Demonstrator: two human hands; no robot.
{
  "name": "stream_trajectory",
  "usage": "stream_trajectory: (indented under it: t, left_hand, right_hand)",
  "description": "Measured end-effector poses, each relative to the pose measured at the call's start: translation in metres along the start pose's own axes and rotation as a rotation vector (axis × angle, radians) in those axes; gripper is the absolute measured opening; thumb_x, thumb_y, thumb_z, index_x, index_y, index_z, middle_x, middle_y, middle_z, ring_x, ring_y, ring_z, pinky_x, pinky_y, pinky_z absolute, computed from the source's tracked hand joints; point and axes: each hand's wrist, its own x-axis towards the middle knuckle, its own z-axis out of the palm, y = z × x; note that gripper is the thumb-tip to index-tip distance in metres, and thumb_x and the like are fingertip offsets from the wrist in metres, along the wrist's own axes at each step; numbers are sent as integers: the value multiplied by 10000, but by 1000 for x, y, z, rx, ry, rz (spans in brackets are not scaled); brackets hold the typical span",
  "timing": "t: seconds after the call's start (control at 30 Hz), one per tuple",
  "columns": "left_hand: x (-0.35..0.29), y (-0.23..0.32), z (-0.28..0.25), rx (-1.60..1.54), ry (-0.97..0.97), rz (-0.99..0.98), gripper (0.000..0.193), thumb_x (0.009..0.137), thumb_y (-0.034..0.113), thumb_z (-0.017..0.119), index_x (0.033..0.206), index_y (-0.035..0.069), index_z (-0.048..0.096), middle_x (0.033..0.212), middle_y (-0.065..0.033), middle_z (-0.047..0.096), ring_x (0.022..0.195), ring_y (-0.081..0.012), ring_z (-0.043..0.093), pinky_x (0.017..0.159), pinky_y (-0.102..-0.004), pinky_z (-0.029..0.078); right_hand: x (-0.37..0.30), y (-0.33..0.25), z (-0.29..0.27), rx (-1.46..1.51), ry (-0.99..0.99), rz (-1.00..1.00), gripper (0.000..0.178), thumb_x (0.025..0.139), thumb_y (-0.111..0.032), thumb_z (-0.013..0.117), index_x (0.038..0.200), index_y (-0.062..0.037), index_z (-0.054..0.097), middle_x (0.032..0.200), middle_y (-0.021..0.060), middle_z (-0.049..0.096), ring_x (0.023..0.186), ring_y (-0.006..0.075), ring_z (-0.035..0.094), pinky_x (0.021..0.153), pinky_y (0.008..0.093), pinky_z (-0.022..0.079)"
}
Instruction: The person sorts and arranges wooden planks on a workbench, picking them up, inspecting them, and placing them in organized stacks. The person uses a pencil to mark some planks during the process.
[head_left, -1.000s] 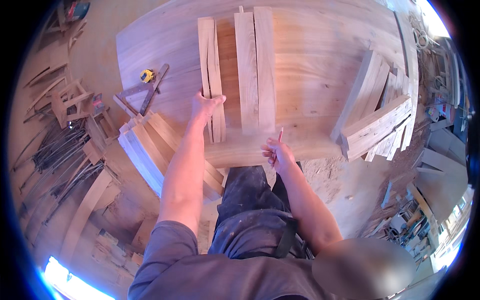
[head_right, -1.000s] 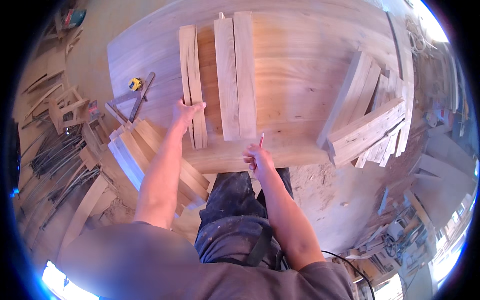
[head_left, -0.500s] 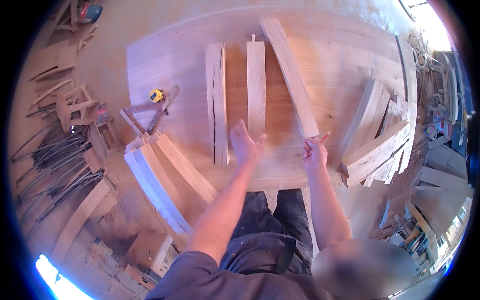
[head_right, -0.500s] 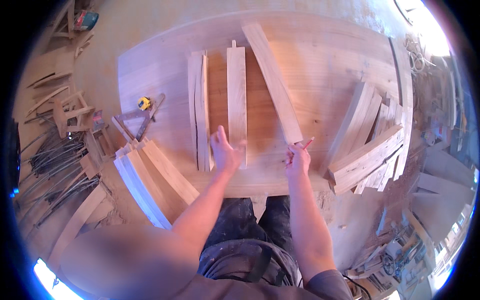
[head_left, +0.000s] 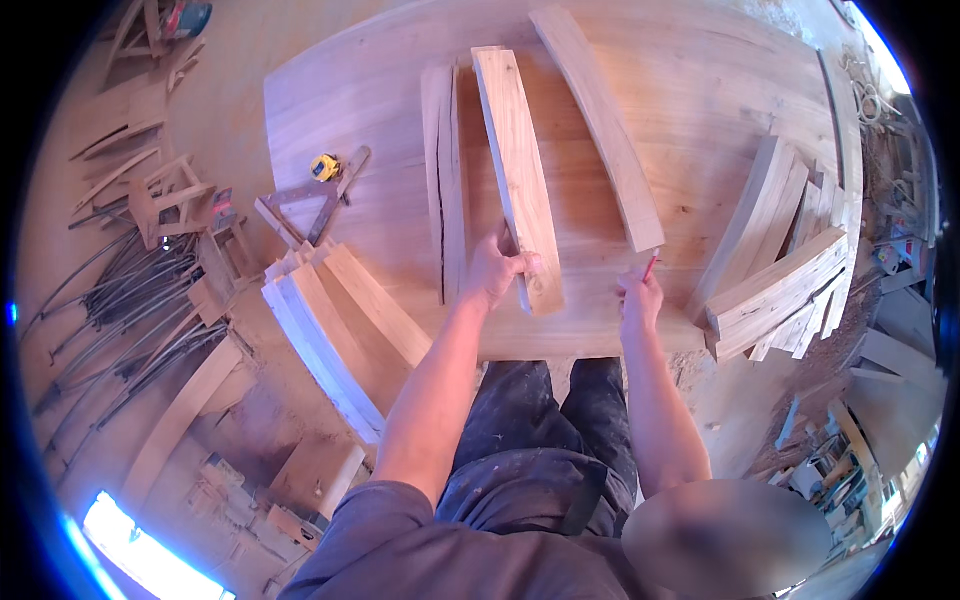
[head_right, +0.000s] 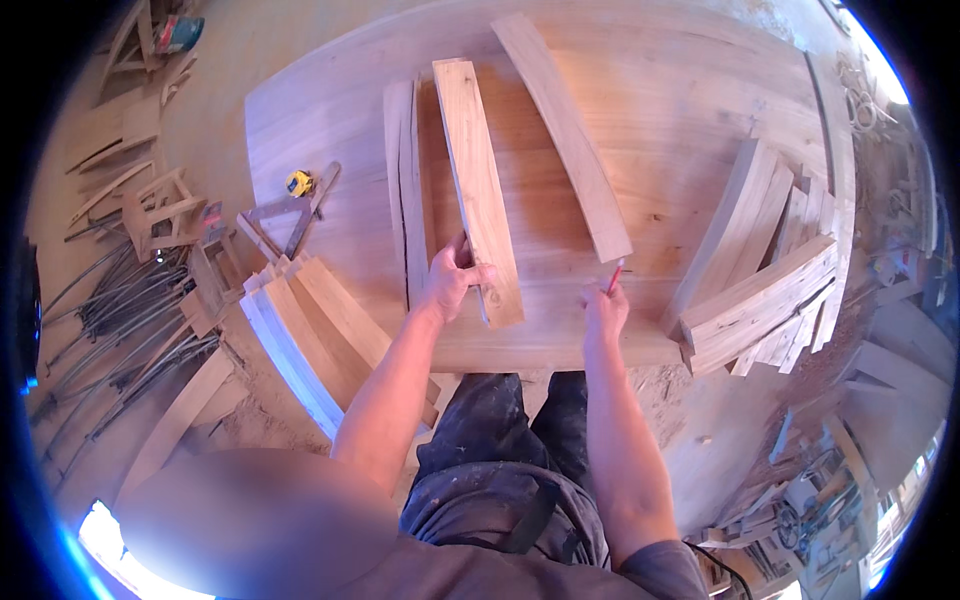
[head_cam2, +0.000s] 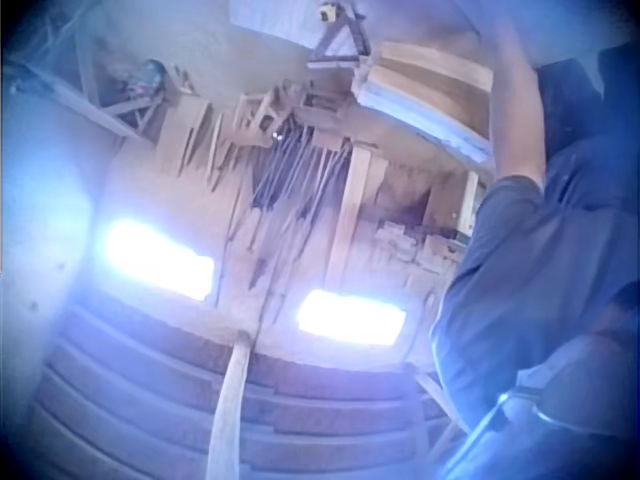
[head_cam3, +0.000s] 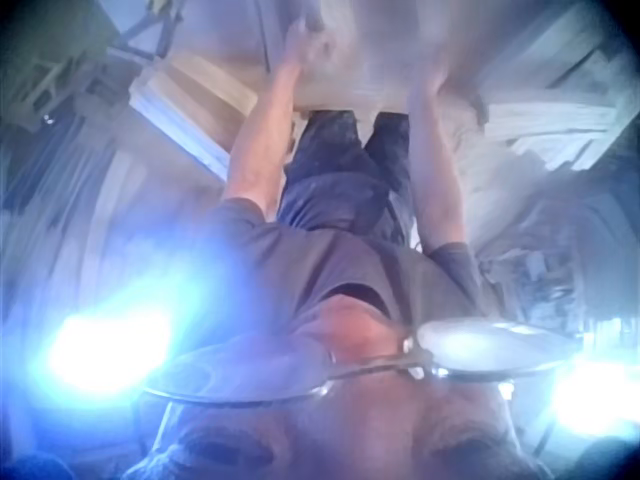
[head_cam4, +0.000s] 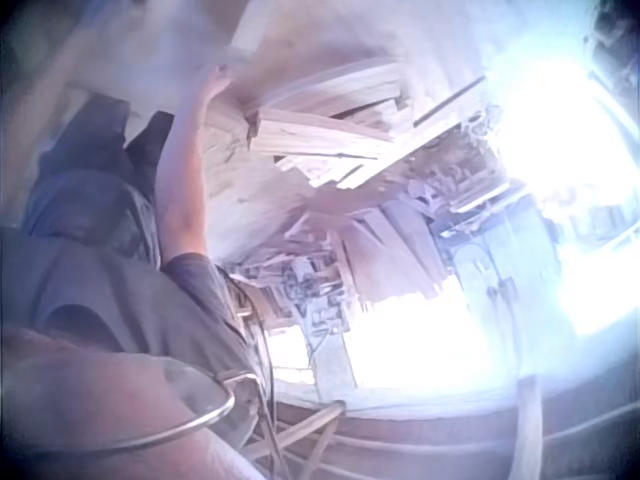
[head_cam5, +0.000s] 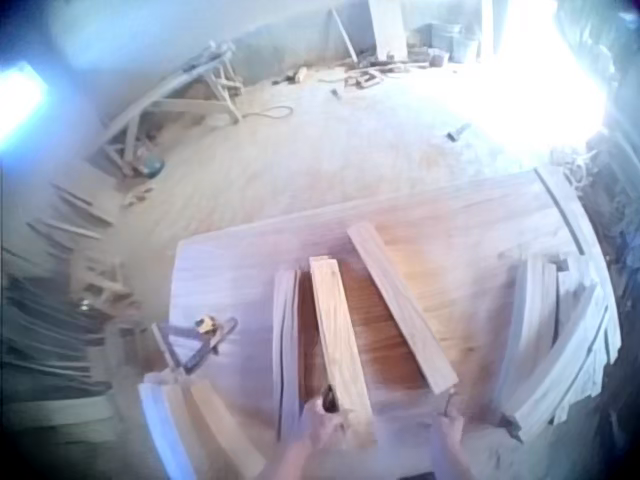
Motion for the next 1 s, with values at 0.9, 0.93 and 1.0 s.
stream_trajectory:
  t: [0.9, 0.93, 1.0]
  left_hand:
    - [-34, -40, 10, -320, 168, -152, 650, 959, 401, 754, 1430, 5, 544, 1289, -140, 681, 1156, -286, 646, 1020, -438, 516]
    - [-31, -40, 8, -181, 194, -113, 666, 930, 375, 801, 1421, 4, 547, 1288, -129, 685, 1161, -274, 645, 1013, -424, 519]
    - [-26, -40, 12, -31, 241, -47, 708, 871, 350, 863, 1410, 14, 551, 1272, -112, 690, 1163, -257, 644, 1008, -411, 517]
  right_hand:
    - [-110, 13, 34, -264, -416, -88, 500, 840, -244, 839, 1233, 8, 659, 878, 40, 656, 717, 153, 565, 693, 332, 484]
    - [-104, 1, 34, -432, -283, -179, 527, 826, -243, 841, 1245, 16, 652, 929, 69, 660, 786, 187, 586, 759, 356, 493]
    - [-89, -31, 29, -741, 5, -366, 581, 798, -240, 846, 1268, 33, 639, 1032, 127, 669, 923, 256, 627, 891, 405, 511]
